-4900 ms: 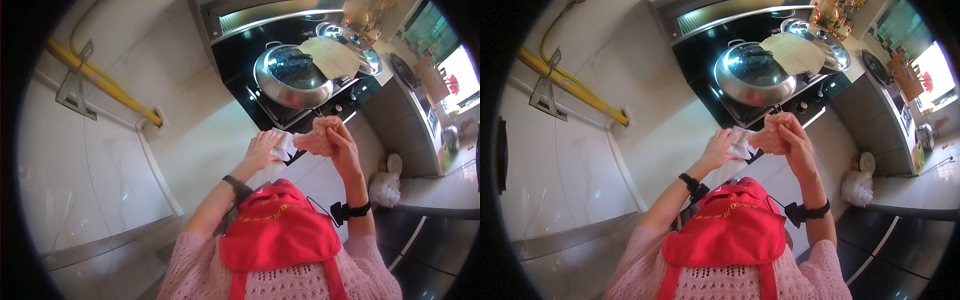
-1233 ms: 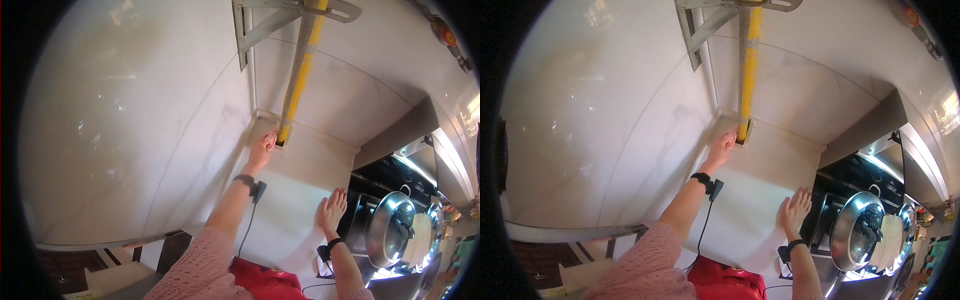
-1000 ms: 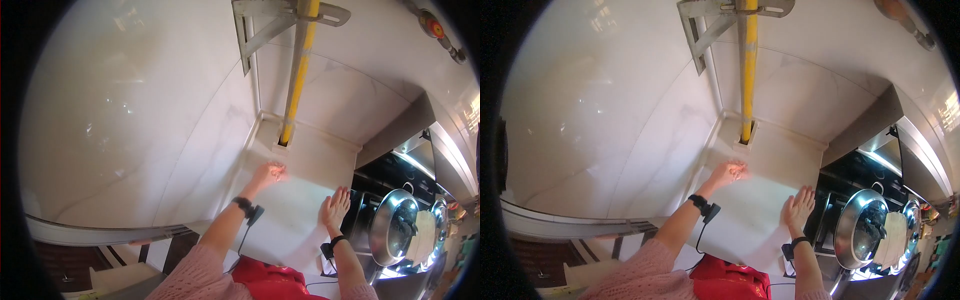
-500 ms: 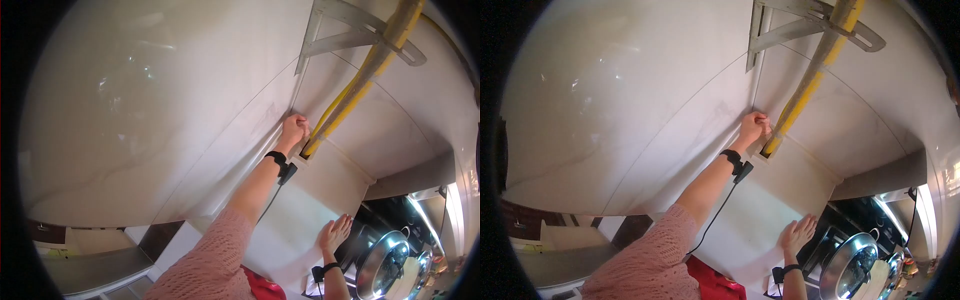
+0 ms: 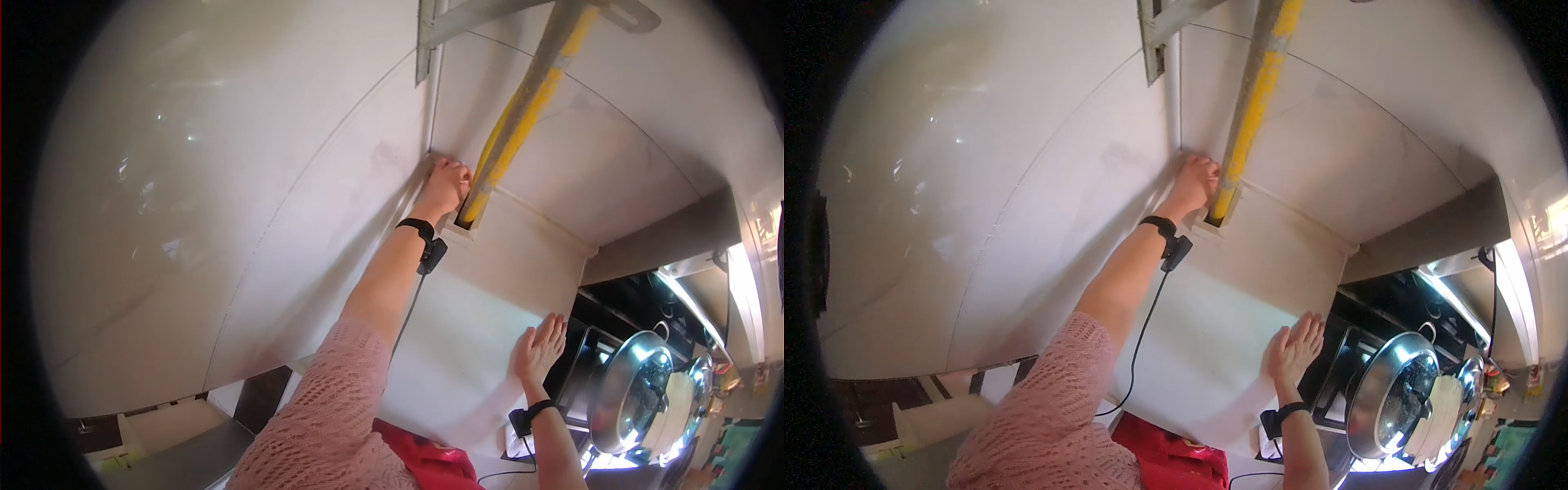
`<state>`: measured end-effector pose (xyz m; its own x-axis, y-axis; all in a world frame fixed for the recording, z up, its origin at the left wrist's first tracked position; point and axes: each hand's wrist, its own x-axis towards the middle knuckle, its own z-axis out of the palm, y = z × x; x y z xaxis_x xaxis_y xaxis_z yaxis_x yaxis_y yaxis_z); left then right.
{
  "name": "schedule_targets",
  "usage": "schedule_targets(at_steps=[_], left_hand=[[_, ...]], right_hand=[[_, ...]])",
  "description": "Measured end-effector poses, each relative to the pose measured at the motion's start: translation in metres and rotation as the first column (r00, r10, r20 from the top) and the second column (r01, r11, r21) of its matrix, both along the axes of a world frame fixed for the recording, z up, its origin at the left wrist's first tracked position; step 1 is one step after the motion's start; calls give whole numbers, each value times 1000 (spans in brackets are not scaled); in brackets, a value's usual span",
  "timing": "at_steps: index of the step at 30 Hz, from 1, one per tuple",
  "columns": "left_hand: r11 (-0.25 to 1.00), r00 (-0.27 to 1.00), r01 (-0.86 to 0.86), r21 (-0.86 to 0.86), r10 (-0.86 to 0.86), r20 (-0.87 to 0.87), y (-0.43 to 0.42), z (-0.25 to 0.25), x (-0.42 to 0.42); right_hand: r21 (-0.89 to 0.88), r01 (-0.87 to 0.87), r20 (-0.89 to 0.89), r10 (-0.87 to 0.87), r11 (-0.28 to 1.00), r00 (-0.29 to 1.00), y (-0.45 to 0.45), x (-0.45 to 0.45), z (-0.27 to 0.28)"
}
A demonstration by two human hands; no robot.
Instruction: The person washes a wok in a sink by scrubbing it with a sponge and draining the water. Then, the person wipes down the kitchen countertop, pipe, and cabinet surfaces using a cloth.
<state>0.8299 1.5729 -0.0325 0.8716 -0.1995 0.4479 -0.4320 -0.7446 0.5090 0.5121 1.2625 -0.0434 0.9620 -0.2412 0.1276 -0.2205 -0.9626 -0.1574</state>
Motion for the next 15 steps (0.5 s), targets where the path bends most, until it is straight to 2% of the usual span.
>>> schedule_targets(at_steps=[2, 3, 6, 9, 12, 13, 15], left_hand=[[998, 999, -30, -47, 28, -32, -1, 4, -5], [957, 976, -36, -286, -27, -214, -1, 22, -19], [993, 984, -50, -106, 30, -176, 0, 30, -24], [954, 970, -87, -286, 16, -242, -2, 25, -34], [944, 976, -119, -307, 55, -210, 0, 11, -60], [912, 974, -87, -400, -6, -226, 2, 9, -73], [909, 981, -91, -406, 12, -193, 4, 9, -96]], right_hand=[[-5, -5, 3, 5, 1000, 1000, -1, -1, -1], [-7, 1, 3, -1, 1000, 1000, -1, -2, -2], [-10, 0, 15, 0, 1000, 1000, -1, 0, -5], [-19, 4, 26, -3, 1000, 1000, -2, 0, -7], [-26, 22, 37, -21, 999, 999, -2, -1, -9], [-23, 27, 41, -26, 999, 999, -2, -1, -8], [-16, 29, 49, -28, 999, 998, -2, 1, -4]])
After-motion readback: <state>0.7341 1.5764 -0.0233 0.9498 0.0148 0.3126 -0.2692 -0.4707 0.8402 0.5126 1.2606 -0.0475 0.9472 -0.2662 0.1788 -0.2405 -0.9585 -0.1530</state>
